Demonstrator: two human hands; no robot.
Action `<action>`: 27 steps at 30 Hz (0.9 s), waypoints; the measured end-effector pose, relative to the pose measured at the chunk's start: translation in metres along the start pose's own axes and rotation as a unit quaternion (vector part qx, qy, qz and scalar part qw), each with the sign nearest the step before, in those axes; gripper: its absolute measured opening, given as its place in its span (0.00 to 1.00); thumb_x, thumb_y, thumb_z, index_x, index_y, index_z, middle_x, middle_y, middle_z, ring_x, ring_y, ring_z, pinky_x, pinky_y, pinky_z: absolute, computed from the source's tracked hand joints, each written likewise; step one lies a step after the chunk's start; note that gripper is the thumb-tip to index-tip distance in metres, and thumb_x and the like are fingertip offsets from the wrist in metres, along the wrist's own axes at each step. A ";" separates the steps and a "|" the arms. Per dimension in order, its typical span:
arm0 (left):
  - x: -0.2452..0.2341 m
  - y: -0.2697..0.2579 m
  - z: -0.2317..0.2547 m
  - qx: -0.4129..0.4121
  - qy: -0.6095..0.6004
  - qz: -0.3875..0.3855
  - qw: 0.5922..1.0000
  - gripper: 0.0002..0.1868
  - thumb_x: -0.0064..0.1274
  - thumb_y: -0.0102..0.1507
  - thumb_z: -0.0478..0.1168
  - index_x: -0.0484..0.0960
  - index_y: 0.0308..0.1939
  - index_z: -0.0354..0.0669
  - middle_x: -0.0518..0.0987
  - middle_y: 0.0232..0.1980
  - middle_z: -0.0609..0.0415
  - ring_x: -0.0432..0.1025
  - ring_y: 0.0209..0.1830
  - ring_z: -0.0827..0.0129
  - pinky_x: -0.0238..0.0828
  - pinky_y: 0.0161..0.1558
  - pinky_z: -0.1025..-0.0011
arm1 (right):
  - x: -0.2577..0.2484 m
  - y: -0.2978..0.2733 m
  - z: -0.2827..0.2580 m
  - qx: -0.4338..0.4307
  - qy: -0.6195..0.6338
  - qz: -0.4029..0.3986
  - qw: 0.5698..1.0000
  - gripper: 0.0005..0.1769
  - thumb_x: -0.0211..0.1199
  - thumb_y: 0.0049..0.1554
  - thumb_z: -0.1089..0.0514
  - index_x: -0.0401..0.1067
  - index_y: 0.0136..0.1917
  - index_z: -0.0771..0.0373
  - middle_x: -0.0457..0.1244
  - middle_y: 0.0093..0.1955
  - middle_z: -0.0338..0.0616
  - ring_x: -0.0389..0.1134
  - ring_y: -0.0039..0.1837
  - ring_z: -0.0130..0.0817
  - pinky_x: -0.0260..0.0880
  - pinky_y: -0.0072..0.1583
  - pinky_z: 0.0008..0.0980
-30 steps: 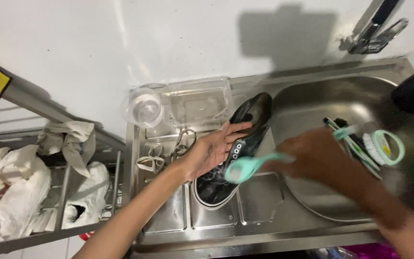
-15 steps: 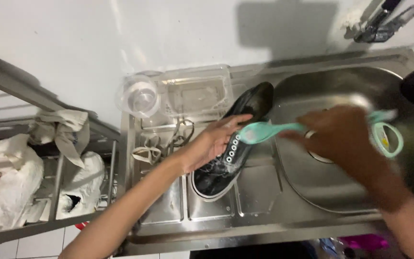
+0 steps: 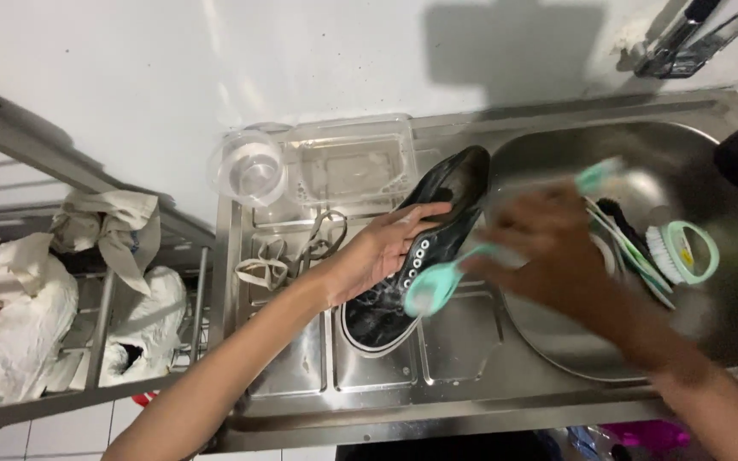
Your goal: Scrubbing the midsole and upper of a black sneaker using a toothbrush and cleaning solution over a sink.
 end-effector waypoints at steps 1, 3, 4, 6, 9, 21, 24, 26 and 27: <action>0.000 0.002 -0.002 0.001 0.002 -0.002 1.000 0.35 0.36 0.72 0.57 0.59 0.77 0.40 0.67 0.72 0.37 0.68 0.68 0.54 0.64 0.69 0.60 | 0.000 0.000 0.003 0.001 -0.002 0.002 1.000 0.15 0.71 0.52 0.36 0.81 0.44 0.45 0.65 0.38 0.36 0.67 0.43 0.39 0.63 0.57 0.46; -0.002 0.002 -0.005 -0.002 0.009 -0.008 1.000 0.36 0.35 0.72 0.58 0.58 0.78 0.41 0.66 0.73 0.37 0.67 0.68 0.55 0.63 0.69 0.59 | 0.002 0.003 0.008 0.013 0.017 0.024 0.999 0.18 0.74 0.48 0.35 0.79 0.43 0.47 0.67 0.41 0.37 0.68 0.48 0.40 0.63 0.62 0.50; 0.002 -0.002 0.000 -0.002 0.009 -0.006 1.000 0.36 0.35 0.72 0.58 0.58 0.78 0.41 0.66 0.73 0.37 0.67 0.68 0.55 0.63 0.69 0.59 | -0.013 0.008 0.009 0.012 0.018 0.024 0.999 0.18 0.74 0.48 0.35 0.79 0.43 0.47 0.67 0.41 0.37 0.68 0.48 0.40 0.63 0.62 0.50; 0.011 -0.009 0.009 0.007 0.009 -0.005 1.000 0.34 0.36 0.72 0.56 0.59 0.77 0.40 0.65 0.73 0.36 0.67 0.68 0.56 0.64 0.68 0.59 | -0.044 0.019 0.014 0.047 -0.042 0.033 0.997 0.20 0.76 0.55 0.41 0.79 0.44 0.60 0.64 0.42 0.45 0.66 0.50 0.46 0.65 0.62 0.44; -0.006 0.002 -0.005 0.008 0.015 -0.010 1.000 0.36 0.35 0.72 0.57 0.57 0.78 0.39 0.62 0.74 0.33 0.66 0.68 0.52 0.63 0.69 0.57 | -0.022 0.008 0.004 0.055 0.027 0.039 0.997 0.21 0.74 0.54 0.37 0.78 0.43 0.55 0.66 0.42 0.44 0.67 0.50 0.46 0.64 0.65 0.52; 0.008 -0.004 0.009 -0.005 -0.008 -0.010 1.000 0.35 0.35 0.72 0.57 0.58 0.78 0.41 0.68 0.71 0.39 0.68 0.67 0.56 0.64 0.68 0.61 | 0.014 -0.008 0.009 0.024 0.088 0.049 0.995 0.09 0.71 0.54 0.44 0.75 0.43 0.46 0.67 0.42 0.33 0.69 0.48 0.40 0.52 0.68 0.54; -0.001 0.003 -0.002 0.001 0.006 -0.015 1.000 0.37 0.36 0.72 0.60 0.57 0.79 0.42 0.66 0.73 0.37 0.66 0.69 0.52 0.68 0.66 0.59 | 0.018 -0.002 0.011 -0.038 -0.042 0.058 0.997 0.09 0.70 0.54 0.46 0.74 0.43 0.47 0.65 0.45 0.35 0.66 0.52 0.38 0.52 0.65 0.51; 0.009 -0.006 0.013 -0.019 0.010 -0.005 1.000 0.33 0.36 0.70 0.54 0.60 0.77 0.44 0.70 0.69 0.43 0.68 0.66 0.59 0.67 0.63 0.67 | -0.013 0.007 0.014 -0.017 -0.095 0.049 0.994 0.11 0.72 0.57 0.43 0.76 0.42 0.48 0.65 0.43 0.33 0.65 0.50 0.38 0.50 0.64 0.49; 0.013 -0.009 0.021 -0.035 0.016 0.005 0.999 0.30 0.36 0.69 0.48 0.64 0.75 0.46 0.74 0.66 0.50 0.70 0.63 0.66 0.66 0.61 0.74 | -0.029 0.014 0.017 0.000 -0.150 0.042 0.988 0.14 0.74 0.60 0.40 0.78 0.42 0.48 0.65 0.42 0.32 0.64 0.48 0.39 0.48 0.62 0.47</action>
Point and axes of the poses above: each hand's wrist, its own y-axis towards the middle knuckle, its own x-axis out of the palm, z = x × y, the point moved 5 cm from there along y, towards the middle knuckle
